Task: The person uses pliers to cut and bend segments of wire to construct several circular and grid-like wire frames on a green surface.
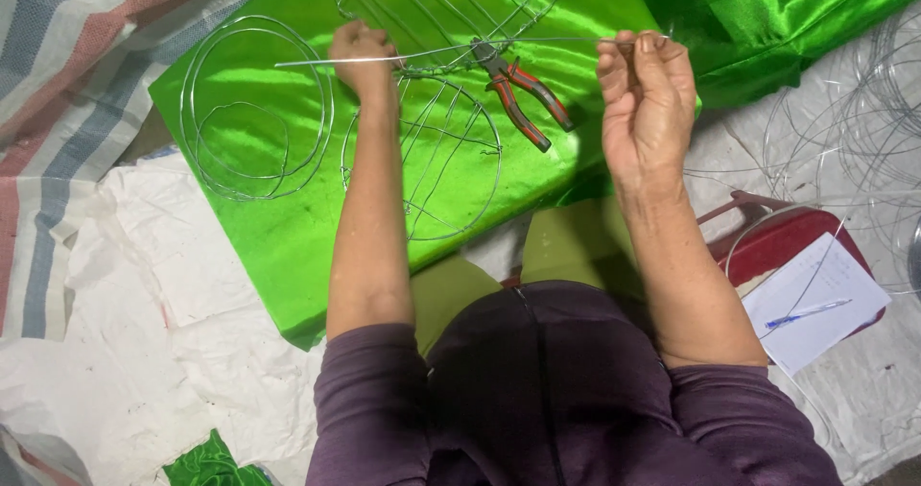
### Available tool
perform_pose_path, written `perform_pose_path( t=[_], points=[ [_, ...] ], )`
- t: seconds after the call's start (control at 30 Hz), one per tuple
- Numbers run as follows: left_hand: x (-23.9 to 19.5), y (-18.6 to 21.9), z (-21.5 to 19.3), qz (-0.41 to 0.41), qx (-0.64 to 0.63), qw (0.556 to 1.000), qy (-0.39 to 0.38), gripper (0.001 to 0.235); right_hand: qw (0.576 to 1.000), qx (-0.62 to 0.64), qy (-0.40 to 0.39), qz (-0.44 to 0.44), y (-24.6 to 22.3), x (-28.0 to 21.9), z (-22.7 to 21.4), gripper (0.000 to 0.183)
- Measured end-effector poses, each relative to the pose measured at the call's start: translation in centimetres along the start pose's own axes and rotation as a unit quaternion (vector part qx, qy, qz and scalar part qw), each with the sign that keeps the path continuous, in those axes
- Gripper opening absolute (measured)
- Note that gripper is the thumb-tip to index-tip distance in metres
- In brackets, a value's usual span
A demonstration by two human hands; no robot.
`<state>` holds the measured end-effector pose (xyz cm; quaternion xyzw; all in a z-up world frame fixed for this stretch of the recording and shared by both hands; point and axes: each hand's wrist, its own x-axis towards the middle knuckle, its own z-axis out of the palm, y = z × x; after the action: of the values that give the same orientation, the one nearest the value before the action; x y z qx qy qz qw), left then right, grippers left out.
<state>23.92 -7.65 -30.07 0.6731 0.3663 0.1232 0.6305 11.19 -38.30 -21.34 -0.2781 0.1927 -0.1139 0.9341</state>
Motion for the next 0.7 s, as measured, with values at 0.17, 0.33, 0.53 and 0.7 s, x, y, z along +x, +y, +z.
perform_pose_path(
  t=[0.17,0.33,0.53,0.7],
  points=[
    [-7.0,3.2,-5.5,0.213,0.211,0.952,-0.065,0.051,0.999,-0.031,-0.026,0.001,2.6,-0.3,0.3,0.005],
    [-16.9,5.2,-11.2,0.209,-0.21,0.915,-0.274,0.05,0.992,-0.07,-0.091,0.046,4.8,-2.4,2.8,0.006],
    [-16.8,4.9,-17.2,0.235,-0.3,0.917,-0.117,0.025,0.953,-0.193,-0.164,0.167,7.3,-5.8,4.4,0.009],
    [-18.4,4.1,-19.1,0.233,-0.267,0.932,-0.071,0.027,0.939,-0.233,-0.171,0.185,8.2,-7.2,3.3,0.016]
  ],
)
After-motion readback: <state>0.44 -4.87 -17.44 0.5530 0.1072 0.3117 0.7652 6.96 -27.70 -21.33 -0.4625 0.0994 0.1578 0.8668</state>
